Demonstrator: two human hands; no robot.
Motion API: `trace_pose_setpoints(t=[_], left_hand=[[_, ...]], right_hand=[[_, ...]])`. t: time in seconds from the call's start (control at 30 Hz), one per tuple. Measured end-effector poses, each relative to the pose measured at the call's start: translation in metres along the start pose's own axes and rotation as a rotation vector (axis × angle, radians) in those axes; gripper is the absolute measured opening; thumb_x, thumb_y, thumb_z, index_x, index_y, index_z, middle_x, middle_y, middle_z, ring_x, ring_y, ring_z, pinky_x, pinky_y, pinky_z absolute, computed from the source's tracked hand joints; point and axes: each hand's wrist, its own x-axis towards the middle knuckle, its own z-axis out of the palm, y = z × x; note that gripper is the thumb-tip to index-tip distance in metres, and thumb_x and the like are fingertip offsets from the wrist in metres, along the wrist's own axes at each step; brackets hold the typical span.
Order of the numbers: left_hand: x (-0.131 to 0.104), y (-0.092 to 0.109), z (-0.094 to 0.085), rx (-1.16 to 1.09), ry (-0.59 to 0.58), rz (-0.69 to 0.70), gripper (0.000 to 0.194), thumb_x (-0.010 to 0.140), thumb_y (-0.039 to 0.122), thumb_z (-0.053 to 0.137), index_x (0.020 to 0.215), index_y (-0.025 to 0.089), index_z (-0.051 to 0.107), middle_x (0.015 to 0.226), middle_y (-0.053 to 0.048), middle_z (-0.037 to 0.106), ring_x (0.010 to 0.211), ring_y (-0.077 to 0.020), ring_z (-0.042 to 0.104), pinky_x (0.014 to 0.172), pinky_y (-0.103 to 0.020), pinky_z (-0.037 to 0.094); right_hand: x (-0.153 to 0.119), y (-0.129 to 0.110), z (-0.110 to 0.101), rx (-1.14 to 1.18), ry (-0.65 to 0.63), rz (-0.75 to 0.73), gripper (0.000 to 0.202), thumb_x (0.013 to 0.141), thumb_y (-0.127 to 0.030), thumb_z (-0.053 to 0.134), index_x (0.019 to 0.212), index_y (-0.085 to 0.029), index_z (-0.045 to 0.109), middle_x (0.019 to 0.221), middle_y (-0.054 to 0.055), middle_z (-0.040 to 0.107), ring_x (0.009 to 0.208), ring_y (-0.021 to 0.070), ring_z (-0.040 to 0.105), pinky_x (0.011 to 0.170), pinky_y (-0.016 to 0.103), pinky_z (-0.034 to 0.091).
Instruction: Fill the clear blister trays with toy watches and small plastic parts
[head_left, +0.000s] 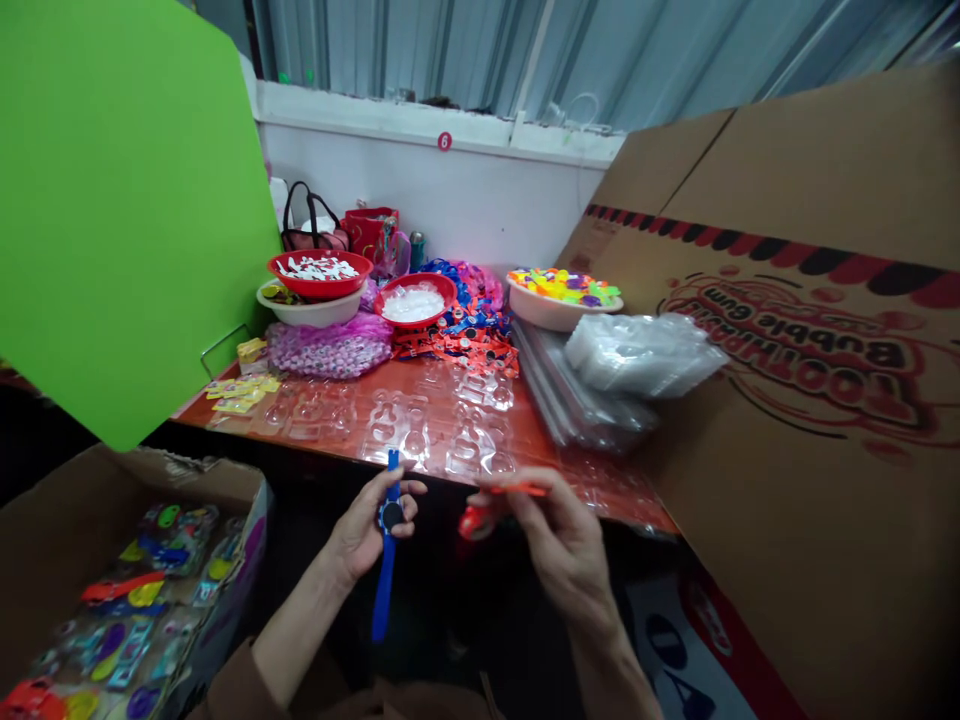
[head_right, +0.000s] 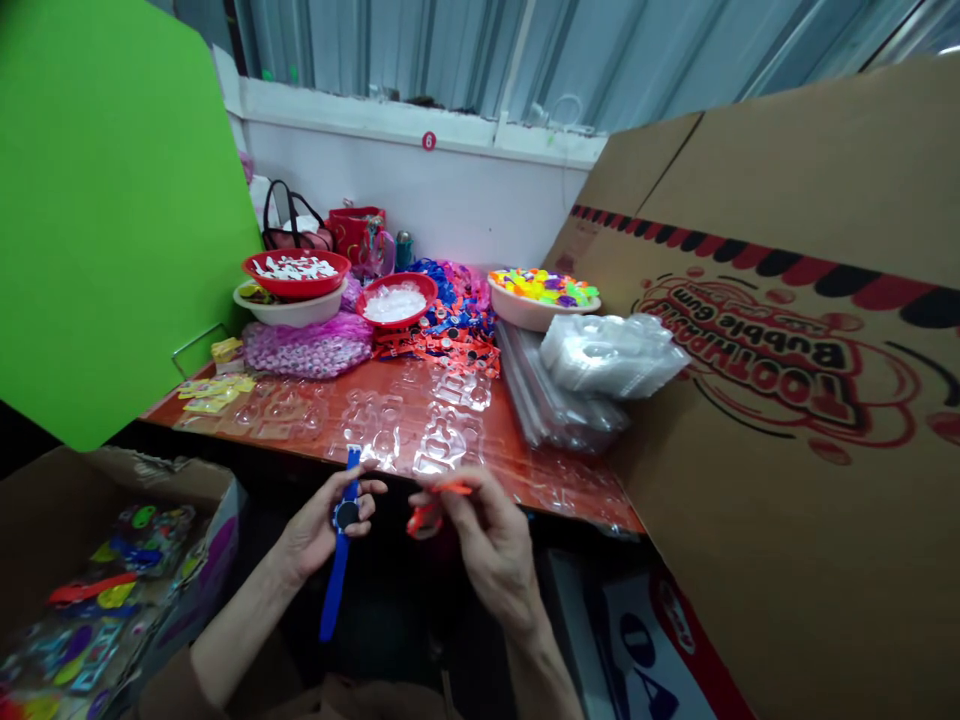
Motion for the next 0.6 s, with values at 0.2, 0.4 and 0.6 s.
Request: trace_pose_setpoints(t=[0.2, 0.4, 0.6], left_hand=[[-0.004, 0.012, -0.01, 0.049, 0.043, 0.137, 0.012, 0.092, 0.026, 0.063, 0.092, 0.014, 0.061, 0.091, -0.01, 0.07, 0.058, -0.0109, 0.056, 0.041, -0.017, 0.036], [0.007, 0.03, -0.011, -0.182, 0.041, -0.002, 0.03, 0.105, 0.025, 0.041, 0.092, 0.009, 0.062, 0.082, -0.011, 0.067, 0.058, -0.0109, 0.057, 0.04, -0.017, 0.035], [0.025, 0.061, -0.01, -0.277, 0.032, 0.038, 0.034, 0.106, 0.034, 0.042, 0.091, 0.011, 0.063, 0.079, -0.009, 0.067, 0.057, -0.0118, 0.06, 0.04, -0.017, 0.036]], right_hand=[[0.108, 0.007, 0.009, 0.07, -0.009, -0.154, 0.022, 0.094, -0.044, 0.065, 0.098, -0.022, 0.066, 0.097, 0.004, 0.075, 0.081, 0.0198, 0.075, 0.081, 0.04, 0.062], [0.222, 0.09, 0.054, -0.255, -0.09, -0.31, 0.023, 0.097, -0.042, 0.055, 0.093, -0.021, 0.063, 0.089, 0.005, 0.071, 0.085, 0.0197, 0.07, 0.084, 0.038, 0.058], [0.264, 0.118, 0.091, -0.454, -0.202, -0.354, 0.03, 0.088, -0.019, 0.058, 0.117, -0.018, 0.066, 0.123, 0.015, 0.064, 0.1, 0.0239, 0.065, 0.087, 0.04, 0.056]])
